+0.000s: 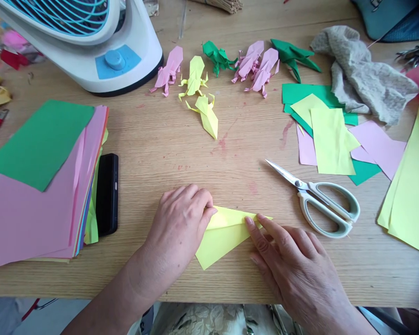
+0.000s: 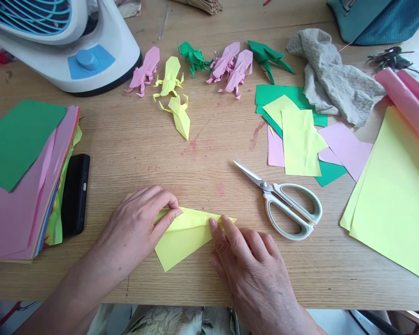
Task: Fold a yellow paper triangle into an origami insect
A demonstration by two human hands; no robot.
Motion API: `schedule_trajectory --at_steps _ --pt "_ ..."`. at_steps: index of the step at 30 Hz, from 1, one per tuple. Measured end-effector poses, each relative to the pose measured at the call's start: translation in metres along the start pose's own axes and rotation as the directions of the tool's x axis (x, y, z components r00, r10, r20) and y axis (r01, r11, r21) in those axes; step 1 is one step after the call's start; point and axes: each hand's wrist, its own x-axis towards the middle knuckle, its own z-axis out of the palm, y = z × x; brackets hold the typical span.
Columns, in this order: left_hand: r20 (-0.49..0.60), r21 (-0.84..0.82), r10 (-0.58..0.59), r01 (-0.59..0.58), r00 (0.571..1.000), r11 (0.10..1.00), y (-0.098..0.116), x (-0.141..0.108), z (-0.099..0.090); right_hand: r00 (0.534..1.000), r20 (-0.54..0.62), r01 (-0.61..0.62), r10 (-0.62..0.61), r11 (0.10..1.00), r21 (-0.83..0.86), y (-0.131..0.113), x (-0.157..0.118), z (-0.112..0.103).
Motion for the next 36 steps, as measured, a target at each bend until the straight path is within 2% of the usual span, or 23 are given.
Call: schedule_trajectory --at_steps 19,23,28,36 --pt "0.004 -0.002 -0.006 0.006 1.000 1.000 -0.004 -0.001 0.001 0.998 0.065 -0.017 0.020 0.999 -0.041 0.000 -0.002 -0.003" --pt "0.001 0.009 -0.002 0.002 1.000 1.000 -0.004 -0.002 0.001 0.999 0.045 -0.022 0.022 1.000 -0.018 -0.006 0.002 -0.004" --pt "-0.006 0.010 -0.001 0.001 1.000 1.000 -0.004 -0.002 0.002 0.999 0.018 0.047 -0.047 0.999 0.012 -0.015 0.008 0.000" --pt "-0.001 -0.009 -0.010 0.010 1.000 1.000 -0.004 -0.001 0.002 0.999 0.037 -0.011 0.011 1.000 -0.004 -0.024 0.006 0.002"
